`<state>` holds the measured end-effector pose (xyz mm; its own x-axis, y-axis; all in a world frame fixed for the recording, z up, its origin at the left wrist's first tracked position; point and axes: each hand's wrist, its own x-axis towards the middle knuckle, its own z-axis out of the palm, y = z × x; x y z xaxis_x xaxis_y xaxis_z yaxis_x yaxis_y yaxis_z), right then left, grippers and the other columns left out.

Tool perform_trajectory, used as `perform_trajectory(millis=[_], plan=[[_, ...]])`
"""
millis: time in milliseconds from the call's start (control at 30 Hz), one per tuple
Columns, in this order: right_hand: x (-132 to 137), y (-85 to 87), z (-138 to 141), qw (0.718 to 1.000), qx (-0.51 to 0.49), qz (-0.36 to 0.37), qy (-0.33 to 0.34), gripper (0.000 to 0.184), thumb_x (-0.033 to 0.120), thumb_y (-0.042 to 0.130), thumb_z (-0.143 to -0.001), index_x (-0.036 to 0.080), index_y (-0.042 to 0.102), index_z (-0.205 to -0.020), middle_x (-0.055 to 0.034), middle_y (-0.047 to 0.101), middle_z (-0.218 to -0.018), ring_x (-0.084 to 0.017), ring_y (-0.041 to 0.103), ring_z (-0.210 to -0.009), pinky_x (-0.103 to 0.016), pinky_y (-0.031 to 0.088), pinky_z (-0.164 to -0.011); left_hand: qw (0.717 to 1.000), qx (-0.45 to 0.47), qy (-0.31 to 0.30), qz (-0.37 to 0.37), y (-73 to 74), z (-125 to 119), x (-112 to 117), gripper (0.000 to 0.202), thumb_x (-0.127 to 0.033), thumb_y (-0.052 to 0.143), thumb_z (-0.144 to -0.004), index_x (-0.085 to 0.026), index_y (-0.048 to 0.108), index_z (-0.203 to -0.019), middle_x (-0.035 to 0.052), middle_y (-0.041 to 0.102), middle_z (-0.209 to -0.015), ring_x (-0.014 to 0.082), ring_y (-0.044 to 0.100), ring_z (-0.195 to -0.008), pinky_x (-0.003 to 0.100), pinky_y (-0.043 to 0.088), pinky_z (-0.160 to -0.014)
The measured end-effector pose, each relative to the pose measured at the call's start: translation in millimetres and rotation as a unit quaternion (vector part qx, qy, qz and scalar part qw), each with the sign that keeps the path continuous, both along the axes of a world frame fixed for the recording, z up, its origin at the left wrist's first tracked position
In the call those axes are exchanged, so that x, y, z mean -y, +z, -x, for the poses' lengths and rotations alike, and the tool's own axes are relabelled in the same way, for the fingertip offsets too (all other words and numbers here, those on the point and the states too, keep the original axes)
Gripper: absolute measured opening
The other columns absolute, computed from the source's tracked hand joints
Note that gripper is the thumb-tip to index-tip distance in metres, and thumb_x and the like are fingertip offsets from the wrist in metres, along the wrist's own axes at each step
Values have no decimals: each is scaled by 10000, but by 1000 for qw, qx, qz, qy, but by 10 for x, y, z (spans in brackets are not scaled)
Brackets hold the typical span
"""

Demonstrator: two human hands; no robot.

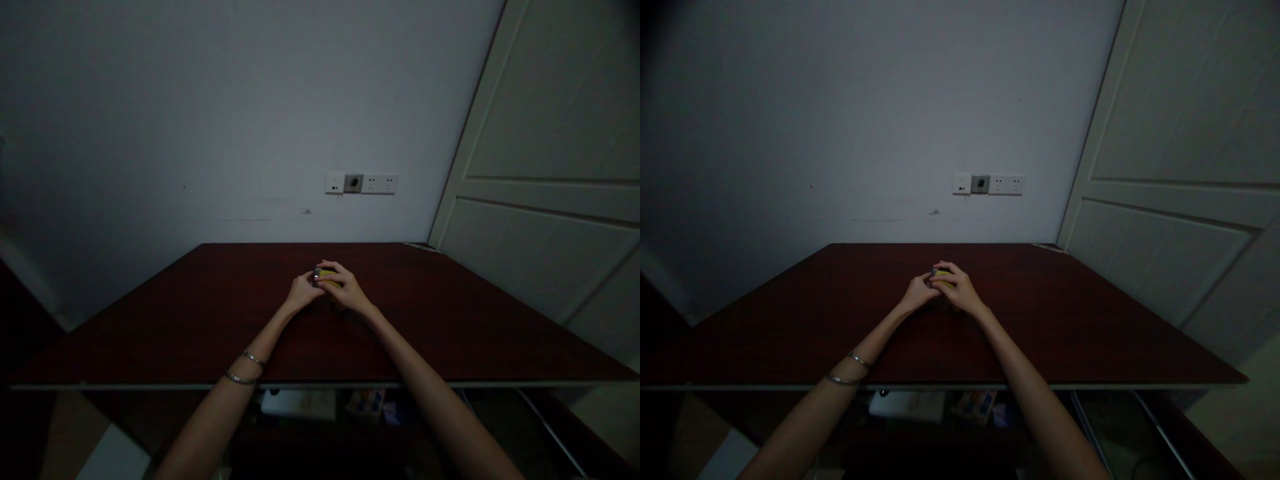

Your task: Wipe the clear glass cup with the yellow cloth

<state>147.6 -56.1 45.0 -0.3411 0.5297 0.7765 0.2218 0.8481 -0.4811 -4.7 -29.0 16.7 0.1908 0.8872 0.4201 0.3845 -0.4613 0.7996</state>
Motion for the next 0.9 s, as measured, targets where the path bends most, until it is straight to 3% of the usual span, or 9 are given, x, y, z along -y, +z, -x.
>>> perform_trajectory(millis=[167, 300, 500, 633, 800, 900], plan=[[-41, -26, 16, 997, -50, 21, -53, 200, 279, 543, -789, 253, 664, -946, -59, 566, -1103, -180, 530, -1029, -349, 415, -903, 1000, 22, 8, 6, -10, -46, 6, 440, -348, 681, -585, -121, 626, -958, 36, 653, -793, 143, 581, -694, 223, 447, -620], [-82, -68, 26, 987, -122, 34, -95, 227, 297, 503, -811, 227, 658, -962, -75, 588, -1064, -177, 543, -1004, -344, 420, -895, 997, 65, -21, 21, 21, -71, 41, 528, -365, 721, -552, -113, 606, -1001, 68, 658, -853, 156, 591, -730, 236, 457, -645], [12, -31, -64, 995, -72, 40, -48, 209, 299, 543, -785, 242, 665, -944, -59, 582, -1091, -179, 539, -1018, -347, 408, -910, 996, 72, -24, 44, 24, -69, 44, 525, -380, 717, -557, -97, 611, -987, 66, 660, -825, 146, 591, -685, 228, 452, -605], [-16, -43, -76, 994, -80, 47, -56, 214, 312, 546, -780, 233, 667, -937, -63, 591, -1079, -178, 544, -1013, -343, 411, -907, 997, 58, -27, 49, 66, -60, 82, 530, -372, 725, -547, -98, 612, -987, 64, 662, -826, 145, 594, -690, 230, 453, -617], [-215, -119, -142, 972, -170, 110, -119, 280, 390, 554, -749, 186, 674, -899, -79, 653, -972, -199, 587, -930, -357, 440, -864, 992, 80, -81, 56, 102, -93, 127, 550, -343, 747, -529, -107, 600, -1003, 79, 662, -894, 153, 606, -745, 241, 470, -667], [-281, -155, -187, 958, -197, 159, -134, 340, 424, 555, -734, 164, 662, -925, -91, 659, -973, -210, 600, -890, -360, 464, -815, 990, 79, -87, 74, 90, -109, 132, 529, -368, 736, -547, -110, 599, -988, 68, 665, -846, 136, 599, -670, 224, 468, -589]])
